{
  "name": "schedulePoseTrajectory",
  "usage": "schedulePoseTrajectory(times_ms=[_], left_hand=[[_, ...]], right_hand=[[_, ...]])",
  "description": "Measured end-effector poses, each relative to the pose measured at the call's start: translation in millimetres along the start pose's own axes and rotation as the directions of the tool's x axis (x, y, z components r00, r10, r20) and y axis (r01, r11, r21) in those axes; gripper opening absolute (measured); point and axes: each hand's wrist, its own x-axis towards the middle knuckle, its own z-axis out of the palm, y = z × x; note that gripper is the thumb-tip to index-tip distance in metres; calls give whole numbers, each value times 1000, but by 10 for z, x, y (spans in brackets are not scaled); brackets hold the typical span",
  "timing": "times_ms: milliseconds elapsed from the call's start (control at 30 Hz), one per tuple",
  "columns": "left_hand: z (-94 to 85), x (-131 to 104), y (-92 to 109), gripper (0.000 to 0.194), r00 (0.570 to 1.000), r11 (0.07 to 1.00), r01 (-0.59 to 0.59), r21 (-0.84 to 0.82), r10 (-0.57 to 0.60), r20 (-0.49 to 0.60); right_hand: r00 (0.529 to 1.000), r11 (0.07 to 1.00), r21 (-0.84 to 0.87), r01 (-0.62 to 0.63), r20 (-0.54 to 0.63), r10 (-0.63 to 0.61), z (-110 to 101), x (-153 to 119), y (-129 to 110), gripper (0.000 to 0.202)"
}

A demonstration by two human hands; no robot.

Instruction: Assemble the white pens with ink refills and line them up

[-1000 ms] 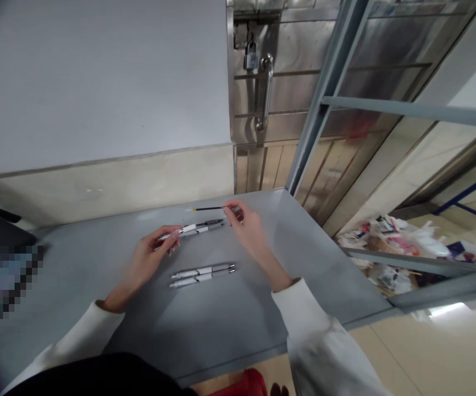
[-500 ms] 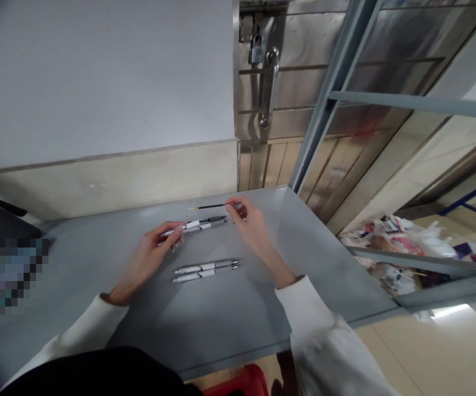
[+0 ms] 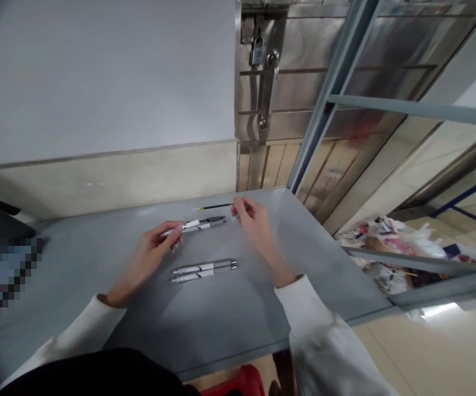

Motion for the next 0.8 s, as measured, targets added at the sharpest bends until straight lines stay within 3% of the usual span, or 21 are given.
schedulePoseTrajectory(times_ms=[400, 800], left_hand=[[8, 7, 6, 38, 1000, 1000, 3, -30, -4, -7], [8, 21, -4, 34, 999, 996, -5, -89, 2, -37]], right_hand=[[998, 999, 33, -37, -41, 39, -13, 8, -31, 58], [998, 993, 110, -44, 50, 38, -3, 11, 46, 49]])
